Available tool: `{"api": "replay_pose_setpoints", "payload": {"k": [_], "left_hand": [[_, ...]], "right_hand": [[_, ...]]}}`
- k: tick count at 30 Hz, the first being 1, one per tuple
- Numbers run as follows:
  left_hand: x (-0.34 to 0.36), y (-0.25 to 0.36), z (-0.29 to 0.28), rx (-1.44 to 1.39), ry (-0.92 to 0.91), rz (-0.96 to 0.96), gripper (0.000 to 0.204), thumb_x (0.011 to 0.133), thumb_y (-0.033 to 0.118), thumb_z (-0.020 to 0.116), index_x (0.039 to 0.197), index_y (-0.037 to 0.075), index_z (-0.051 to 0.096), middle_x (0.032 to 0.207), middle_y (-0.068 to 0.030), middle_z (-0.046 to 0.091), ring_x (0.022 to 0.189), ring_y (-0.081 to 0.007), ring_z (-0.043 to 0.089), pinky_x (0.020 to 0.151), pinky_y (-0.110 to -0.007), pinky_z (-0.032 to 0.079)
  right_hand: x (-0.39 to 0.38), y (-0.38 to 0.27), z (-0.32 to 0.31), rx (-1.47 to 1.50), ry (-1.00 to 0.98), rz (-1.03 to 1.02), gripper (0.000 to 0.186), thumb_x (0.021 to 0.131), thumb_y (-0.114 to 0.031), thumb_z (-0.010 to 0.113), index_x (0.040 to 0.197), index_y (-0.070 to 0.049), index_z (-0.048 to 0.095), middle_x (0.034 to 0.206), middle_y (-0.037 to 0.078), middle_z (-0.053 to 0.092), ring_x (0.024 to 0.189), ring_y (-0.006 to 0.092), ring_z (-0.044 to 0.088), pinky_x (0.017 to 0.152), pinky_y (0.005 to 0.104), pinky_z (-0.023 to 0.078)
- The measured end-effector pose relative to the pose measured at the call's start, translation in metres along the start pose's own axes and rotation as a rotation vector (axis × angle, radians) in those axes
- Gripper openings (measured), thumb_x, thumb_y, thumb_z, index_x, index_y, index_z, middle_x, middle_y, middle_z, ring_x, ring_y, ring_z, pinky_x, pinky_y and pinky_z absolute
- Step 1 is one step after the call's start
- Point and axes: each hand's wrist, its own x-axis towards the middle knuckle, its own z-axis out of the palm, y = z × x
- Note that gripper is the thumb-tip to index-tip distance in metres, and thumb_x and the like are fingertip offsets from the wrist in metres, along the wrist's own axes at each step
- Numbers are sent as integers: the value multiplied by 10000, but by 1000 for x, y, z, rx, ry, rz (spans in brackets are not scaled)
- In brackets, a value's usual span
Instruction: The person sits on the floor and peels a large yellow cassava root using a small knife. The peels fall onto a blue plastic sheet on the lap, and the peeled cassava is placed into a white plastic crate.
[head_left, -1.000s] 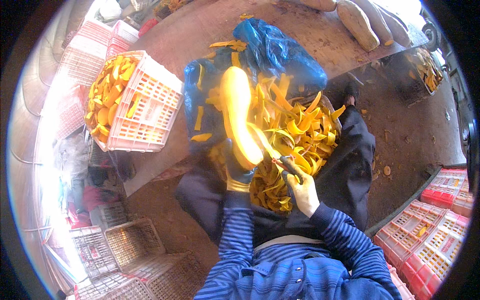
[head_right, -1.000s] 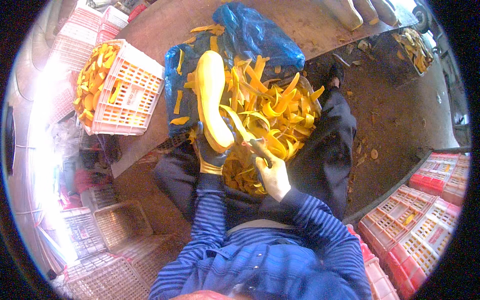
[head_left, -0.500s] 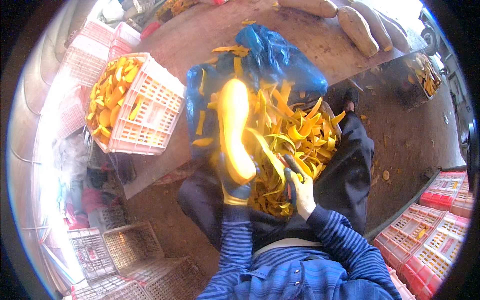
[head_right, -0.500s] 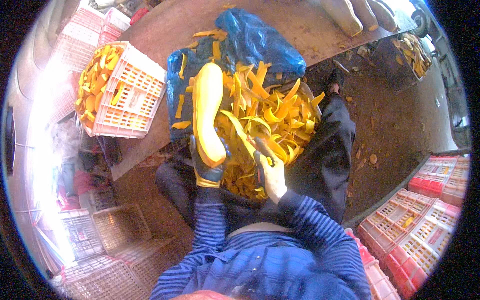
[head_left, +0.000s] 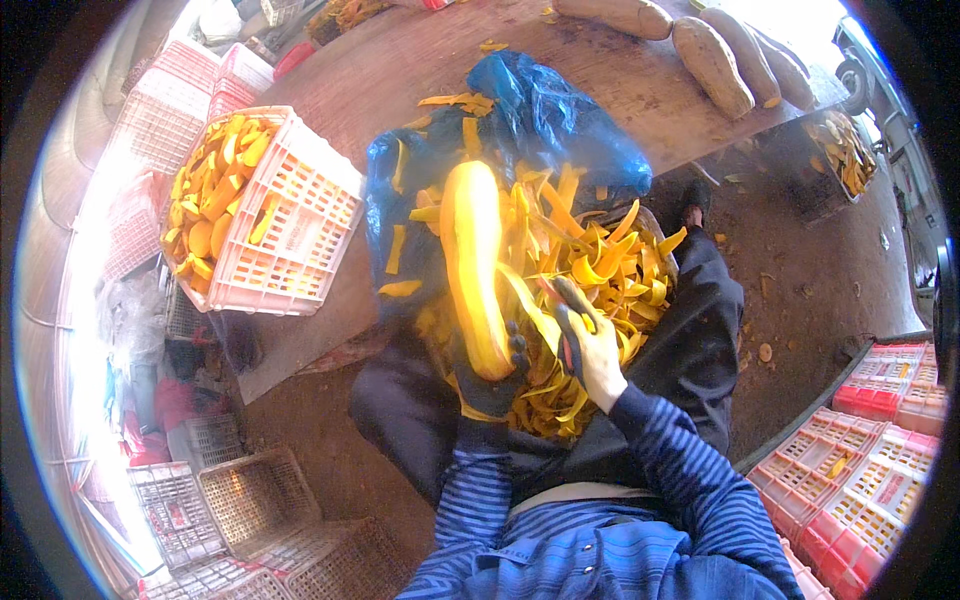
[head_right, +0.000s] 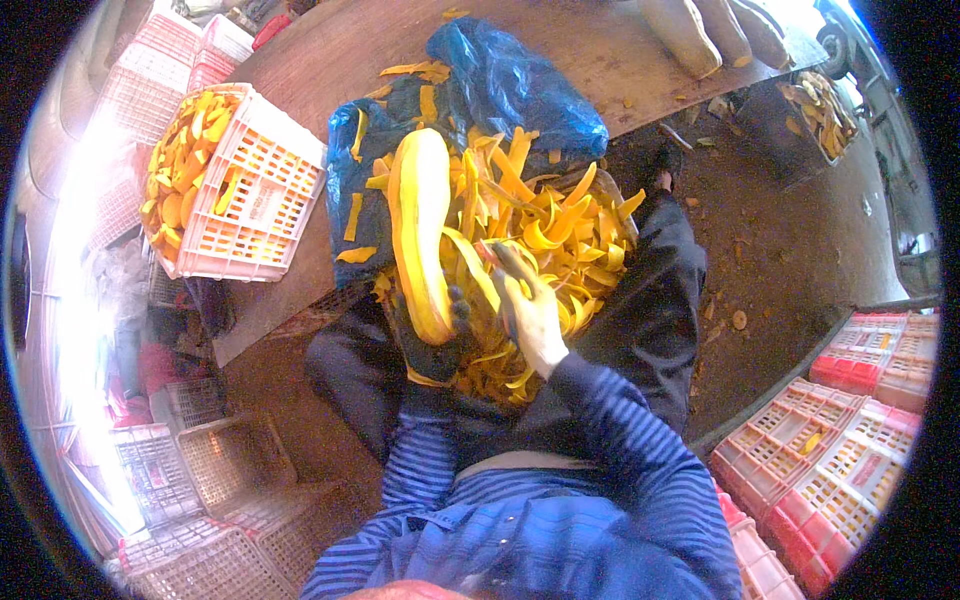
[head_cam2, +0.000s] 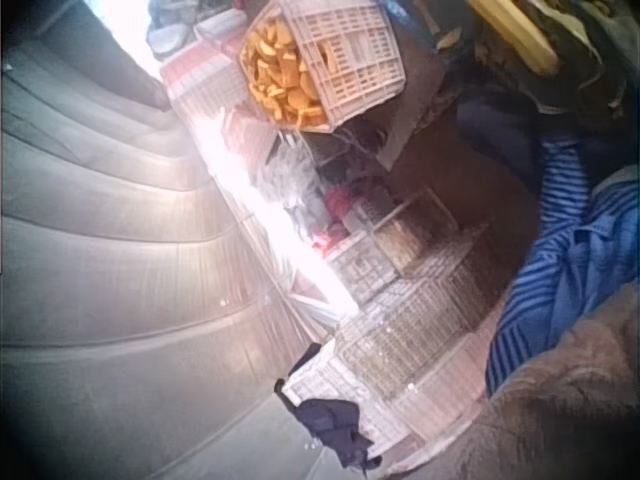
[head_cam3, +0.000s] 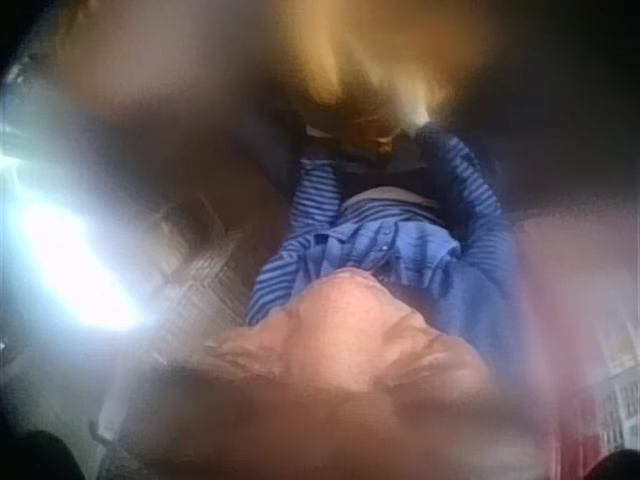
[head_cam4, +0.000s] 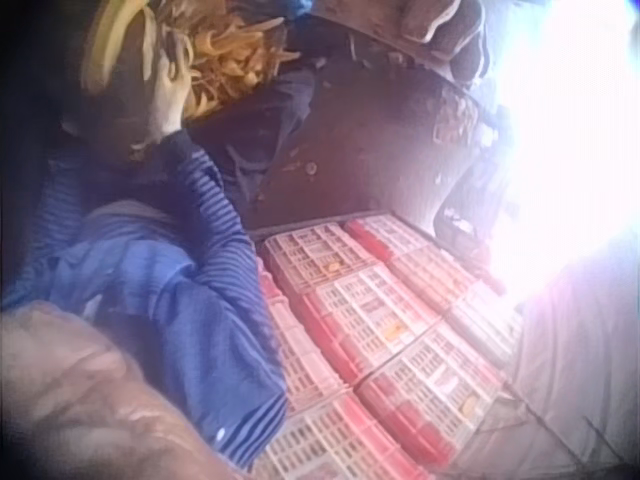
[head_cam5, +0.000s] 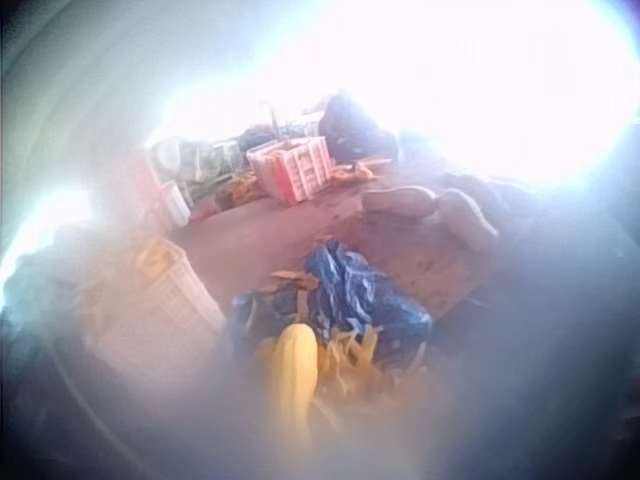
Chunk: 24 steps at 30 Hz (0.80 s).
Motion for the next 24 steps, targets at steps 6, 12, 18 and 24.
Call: {"api": "replay_pose_setpoints", "payload": {"k": [6,12,18,24], "left_hand": [[-4,-8,-36,187,213,-7,646,931,622,649,1365,143,625,1212,-119,690,1038,-341,633,786,-441,549],[1,-4,-48,102,166,-62,610,948,615,613,1343,151,629,1215,-114,682,1054,-349,616,786,-458,539],[0,-6,-44,40,60,-76,615,952,595,644,1331,111,620,1170,-125,695,982,-307,675,767,-456,582],[1,-8,-33,99,128,-39,639,960,599,638,1322,73,616,1124,-137,704,939,-298,689,759,-447,594]], "right_hand": [[97,-10,42,-211,-140,61,452,1029,-197,594,1452,-36,596,1131,72,706,798,111,557,722,262,445],[164,3,69,-344,-122,-325,433,1020,-207,554,1419,-54,626,1285,222,707,1193,297,679,1031,337,482],[197,-3,79,-661,-108,-381,409,1016,-224,547,1396,-119,659,1270,244,696,1162,375,677,1012,391,504],[171,-7,87,-725,-28,-394,400,1012,-268,544,1371,-160,681,1070,253,732,961,392,716,866,452,544]]}}
